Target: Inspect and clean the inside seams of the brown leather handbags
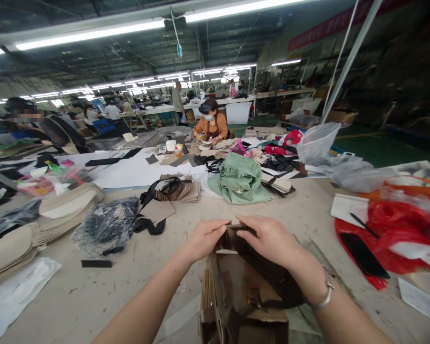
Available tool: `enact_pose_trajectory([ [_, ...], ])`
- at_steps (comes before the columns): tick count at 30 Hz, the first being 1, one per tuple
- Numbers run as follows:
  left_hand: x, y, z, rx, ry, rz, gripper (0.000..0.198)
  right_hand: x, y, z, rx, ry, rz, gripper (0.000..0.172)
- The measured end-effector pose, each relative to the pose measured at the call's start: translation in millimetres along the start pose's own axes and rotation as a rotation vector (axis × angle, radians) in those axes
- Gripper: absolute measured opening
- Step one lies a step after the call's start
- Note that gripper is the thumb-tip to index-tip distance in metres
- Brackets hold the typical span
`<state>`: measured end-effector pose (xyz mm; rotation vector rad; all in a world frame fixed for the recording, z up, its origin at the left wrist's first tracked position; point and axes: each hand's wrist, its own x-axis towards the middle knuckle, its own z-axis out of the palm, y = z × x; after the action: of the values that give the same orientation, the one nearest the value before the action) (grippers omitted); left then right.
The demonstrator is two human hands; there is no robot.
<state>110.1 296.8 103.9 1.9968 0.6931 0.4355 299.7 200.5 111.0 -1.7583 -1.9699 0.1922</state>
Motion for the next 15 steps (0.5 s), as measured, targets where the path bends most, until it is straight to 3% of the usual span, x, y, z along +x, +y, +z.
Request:
enact_pose_trajectory([
  [5, -9, -8, -1.5, -0.689, -0.039, -0.009, 0.054, 4, -9, 2, -0.122, -0.032, 0.034, 0.024],
  [7, -13, -7, -3.3, -0.767, 0.033, -0.021, 0.057, 5, -12, 1, -0.163, -0.021, 0.039, 0.024],
  [10, -18, 1, -6.4, -0.388, 0.134, -0.098, 0.047, 4, -16, 1, -0.185, -0.008, 0.038, 0.023],
  [13, -21, 12, -7.0, 0.104, 0.158, -0.125, 0.023, 2, -19, -1, -0.165, -0.021, 0.025, 0.028],
  [15, -22, 17, -5.6, 0.293, 0.167, -0.102, 0.021, 0, -20, -3, -0.132, -0.025, -0.01, 0.031],
])
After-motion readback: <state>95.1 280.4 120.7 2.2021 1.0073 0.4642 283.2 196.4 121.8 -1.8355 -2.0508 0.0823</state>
